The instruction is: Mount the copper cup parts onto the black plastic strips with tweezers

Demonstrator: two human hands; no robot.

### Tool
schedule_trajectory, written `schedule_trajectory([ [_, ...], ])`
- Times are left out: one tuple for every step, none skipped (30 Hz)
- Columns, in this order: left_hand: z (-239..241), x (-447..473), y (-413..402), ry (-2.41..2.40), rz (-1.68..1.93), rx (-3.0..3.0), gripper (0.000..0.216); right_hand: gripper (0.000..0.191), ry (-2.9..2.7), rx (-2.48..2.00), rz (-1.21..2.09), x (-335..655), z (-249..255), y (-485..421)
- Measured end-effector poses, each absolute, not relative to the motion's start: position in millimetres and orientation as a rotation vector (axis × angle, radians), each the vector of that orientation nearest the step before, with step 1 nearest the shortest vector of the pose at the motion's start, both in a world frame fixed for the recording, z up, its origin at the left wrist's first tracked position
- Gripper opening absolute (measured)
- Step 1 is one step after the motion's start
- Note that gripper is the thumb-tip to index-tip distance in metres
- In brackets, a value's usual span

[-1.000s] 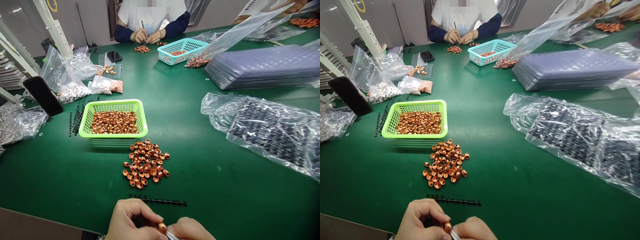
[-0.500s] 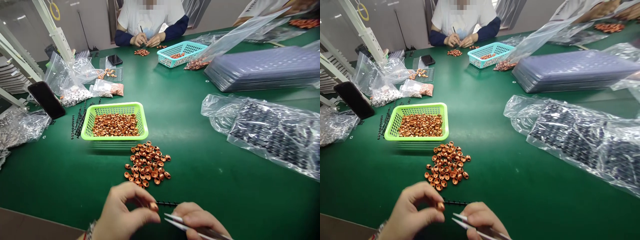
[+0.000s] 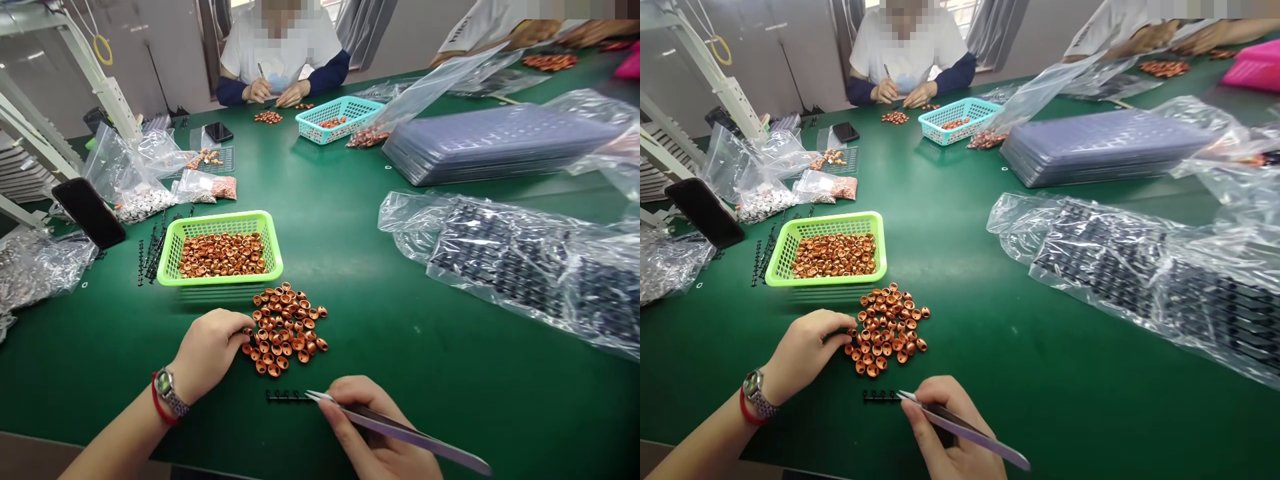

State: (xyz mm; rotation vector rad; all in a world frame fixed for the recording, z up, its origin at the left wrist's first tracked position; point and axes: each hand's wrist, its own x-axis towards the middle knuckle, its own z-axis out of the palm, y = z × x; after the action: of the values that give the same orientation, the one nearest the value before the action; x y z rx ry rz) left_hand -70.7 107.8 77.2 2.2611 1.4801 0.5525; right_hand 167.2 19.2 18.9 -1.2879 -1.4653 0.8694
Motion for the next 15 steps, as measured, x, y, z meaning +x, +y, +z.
schedule_trajectory([
  [74.4,-70.0,107.3,1.487,0.532,2.267,0.028,0.01,-1.484,-1.288,0.866,163.5,18.5,21.0],
  [72.3,-70.1,107.9,1.491,0.517,2.271,0.027,0.012,-1.499,-1.291,0.862,160.4,18.0,22.8],
  [71.2,-70.6,109.1,1.492,0.508,2.272,0.027,0.014,-1.514,-1.294,0.86,158.0,17.3,24.4],
  [70.8,-71.3,109.9,1.49,0.508,2.273,0.026,0.015,-1.525,-1.294,0.856,156.5,16.6,25.7],
  [71.1,-71.9,109.8,1.488,0.515,2.272,0.025,0.016,-1.534,-1.293,0.852,155.8,16.0,26.6],
  [72.0,-71.9,108.2,1.492,0.528,2.273,0.024,0.016,-1.543,-1.291,0.847,155.6,15.6,27.1],
  [73.3,-71.0,104.7,1.495,0.554,2.263,0.024,0.017,-1.552,-1.29,0.84,155.9,15.3,27.4],
  [74.7,-69.1,99.2,1.49,0.593,2.231,0.024,0.017,-1.562,-1.289,0.832,156.2,15.2,27.4],
  [75.8,-66.1,91.9,1.477,0.639,2.172,0.024,0.016,-1.571,-1.288,0.824,156.5,15.2,27.2],
  [76.3,-62.0,83.0,1.45,0.689,2.086,0.025,0.016,-1.577,-1.287,0.818,156.7,15.3,27.0],
  [76.0,-57.0,73.3,1.41,0.735,1.979,0.025,0.016,-1.58,-1.285,0.814,156.7,15.3,26.8],
  [74.8,-51.5,63.4,1.375,0.76,1.872,0.026,0.015,-1.58,-1.284,0.813,156.5,15.2,26.5],
  [72.7,-45.8,54.0,1.34,0.776,1.787,0.026,0.015,-1.581,-1.283,0.816,156.3,15.1,26.3],
  [69.9,-40.4,45.8,1.326,0.783,1.729,0.027,0.014,-1.583,-1.283,0.818,156.0,15.0,26.1],
  [66.6,-35.5,39.2,1.324,0.791,1.686,0.027,0.015,-1.589,-1.282,0.817,155.8,14.9,26.0],
])
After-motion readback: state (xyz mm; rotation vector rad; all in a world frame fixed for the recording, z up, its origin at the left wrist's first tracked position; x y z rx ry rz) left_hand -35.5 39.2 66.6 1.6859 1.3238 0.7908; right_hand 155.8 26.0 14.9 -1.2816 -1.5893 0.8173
